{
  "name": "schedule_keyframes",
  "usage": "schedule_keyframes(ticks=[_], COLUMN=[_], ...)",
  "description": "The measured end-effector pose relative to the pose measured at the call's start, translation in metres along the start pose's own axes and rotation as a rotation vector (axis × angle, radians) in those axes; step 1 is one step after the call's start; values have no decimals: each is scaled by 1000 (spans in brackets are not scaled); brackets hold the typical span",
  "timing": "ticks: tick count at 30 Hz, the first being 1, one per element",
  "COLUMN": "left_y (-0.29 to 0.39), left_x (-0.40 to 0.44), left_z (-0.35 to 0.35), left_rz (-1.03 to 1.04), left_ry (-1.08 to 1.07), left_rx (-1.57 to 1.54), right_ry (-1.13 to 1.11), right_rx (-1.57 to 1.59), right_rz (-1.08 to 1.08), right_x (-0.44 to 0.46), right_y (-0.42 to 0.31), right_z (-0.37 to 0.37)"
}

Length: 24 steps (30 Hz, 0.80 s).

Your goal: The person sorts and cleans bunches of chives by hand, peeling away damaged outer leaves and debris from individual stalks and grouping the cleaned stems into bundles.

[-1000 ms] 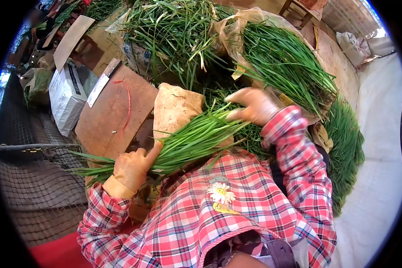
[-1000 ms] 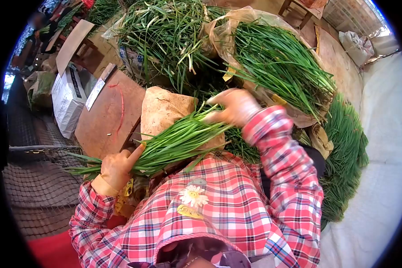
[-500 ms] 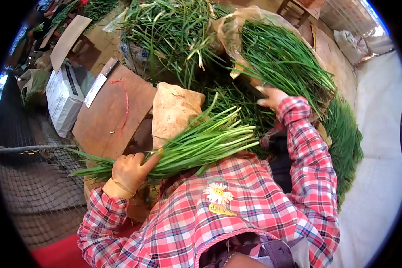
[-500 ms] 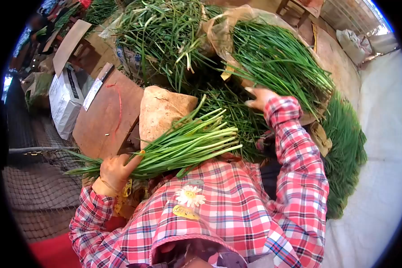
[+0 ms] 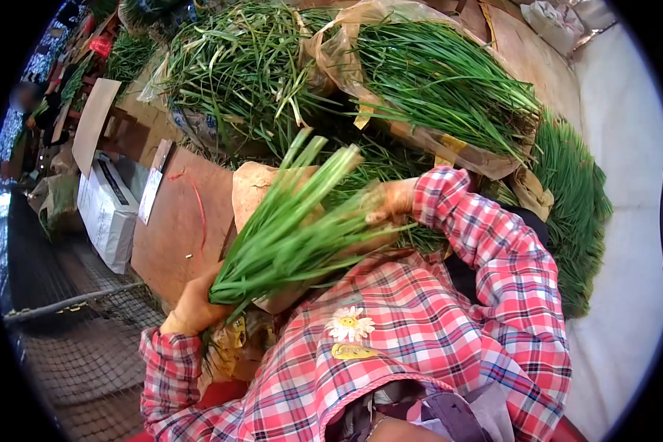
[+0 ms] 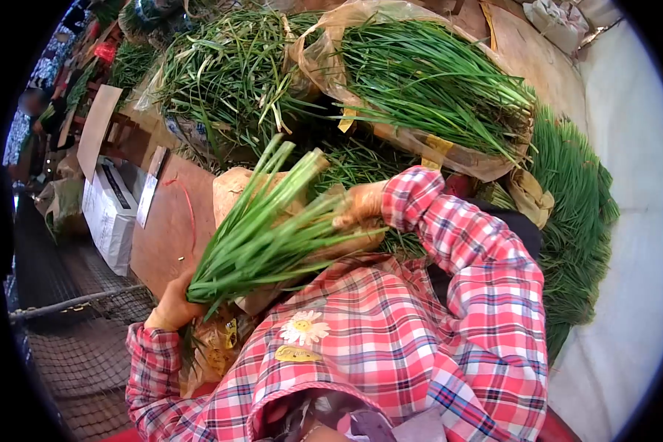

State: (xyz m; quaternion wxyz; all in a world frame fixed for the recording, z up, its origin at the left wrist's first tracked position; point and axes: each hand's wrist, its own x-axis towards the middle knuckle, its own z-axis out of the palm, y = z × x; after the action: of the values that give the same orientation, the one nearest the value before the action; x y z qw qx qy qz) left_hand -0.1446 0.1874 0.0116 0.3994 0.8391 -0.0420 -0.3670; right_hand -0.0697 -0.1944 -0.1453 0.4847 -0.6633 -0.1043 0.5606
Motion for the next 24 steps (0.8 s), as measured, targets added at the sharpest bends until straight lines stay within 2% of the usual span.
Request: schedule_keyframes(ticks=[2,3,4,6,7,8,10,12,14,15,16,18,20,22,24], left_y=[-27,-31,-30,-27,-20,-15,-32,-47,-56,-60,-63,-65,-56,-66,-69], left_x=[11,11,13,16,16,15,13,11,10,11,12,13,15,16,17], left_z=[6,6,9,15,18,18,15,14,21,25,26,25,26,29,30], left_rz=[-114,-176,-236,-206,-252,-294,-320,-253,-248,-172,-95,-137,-139,-120,-96], left_ry=[-68,-133,-195,-202,-180,-155,-136,-161,-116,-69,-25,-41,-75,-46,-18], left_rx=[-321,-434,-548,-501,-524,-548,-528,-658,-599,-553,-506,-534,-580,-551,-525], right_ry=[86,165,171,212,209,267,550,625,857,844,846,884,747,505,264], right_rx=[51,243,111,-2,193,179,249,562,259,-140,-139,-508,-516,-752,-549], right_rz=[32,-177,-142,-277,-227,-246,-158,-247,-275,54,53,-362,-441,-86,-11], right_x=[-19,-25,-36,-23,-17,-24,-46,-58,-51,-47,-44,-33,-19,-6,12], right_y=[-17,-14,-26,-6,8,8,0,28,49,53,44,-1,-50,-99,-103], right_z=[-12,-8,-15,-29,-36,-43,-54,-85,-107,-117,-111,-84,-57,-23,-15])
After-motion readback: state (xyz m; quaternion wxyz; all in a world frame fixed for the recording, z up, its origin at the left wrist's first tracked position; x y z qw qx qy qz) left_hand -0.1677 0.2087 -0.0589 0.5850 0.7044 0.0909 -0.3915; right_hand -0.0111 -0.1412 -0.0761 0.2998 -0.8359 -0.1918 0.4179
